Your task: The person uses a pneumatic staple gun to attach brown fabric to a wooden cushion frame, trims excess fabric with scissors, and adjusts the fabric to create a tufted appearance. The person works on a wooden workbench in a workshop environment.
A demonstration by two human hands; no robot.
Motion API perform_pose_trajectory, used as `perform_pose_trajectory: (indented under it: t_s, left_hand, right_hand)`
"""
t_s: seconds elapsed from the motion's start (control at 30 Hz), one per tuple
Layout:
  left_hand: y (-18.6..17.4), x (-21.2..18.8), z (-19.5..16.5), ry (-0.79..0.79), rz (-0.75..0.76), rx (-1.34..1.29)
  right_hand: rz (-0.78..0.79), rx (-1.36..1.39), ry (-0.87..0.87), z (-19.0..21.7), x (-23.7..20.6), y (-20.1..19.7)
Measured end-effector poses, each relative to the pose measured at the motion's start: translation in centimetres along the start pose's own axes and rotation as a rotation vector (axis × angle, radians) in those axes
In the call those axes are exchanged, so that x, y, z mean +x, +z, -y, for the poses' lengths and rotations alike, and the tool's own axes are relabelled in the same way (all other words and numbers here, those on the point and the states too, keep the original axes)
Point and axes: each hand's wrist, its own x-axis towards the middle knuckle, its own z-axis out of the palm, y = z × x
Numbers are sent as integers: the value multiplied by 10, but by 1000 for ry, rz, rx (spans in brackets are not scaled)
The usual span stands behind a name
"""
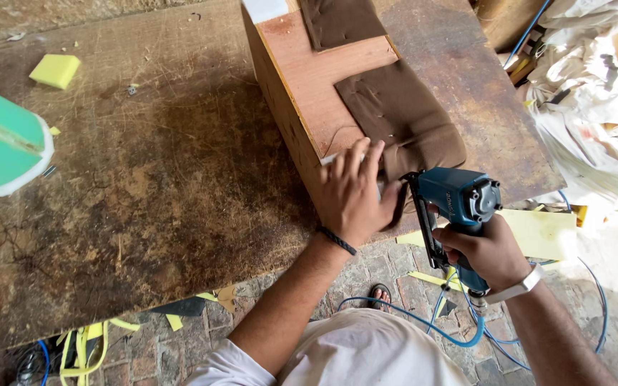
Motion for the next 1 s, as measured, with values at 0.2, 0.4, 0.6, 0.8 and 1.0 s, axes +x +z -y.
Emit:
perform_pose_trajectory:
  t_s: [0.2, 0.4, 0.6, 0.8, 1.0]
  left_hand:
    - [-5, 53, 17, -162, 323, 39]
    - [-9, 47, 23, -164, 172, -43]
    - [-9, 37, 30, -123, -82, -272]
    - [-9, 26, 43, -62, -307, -495]
    - [-2, 24, 46, -100, -296, -543]
  right_hand:
    - [9, 44, -79, 25, 5, 0]
    - [40, -149, -25, 48, 19, 5]
    - [110, -133, -26, 69, 31, 16]
    - [173, -207, 77, 91, 38, 9]
    - [115, -265, 107, 107, 55, 18]
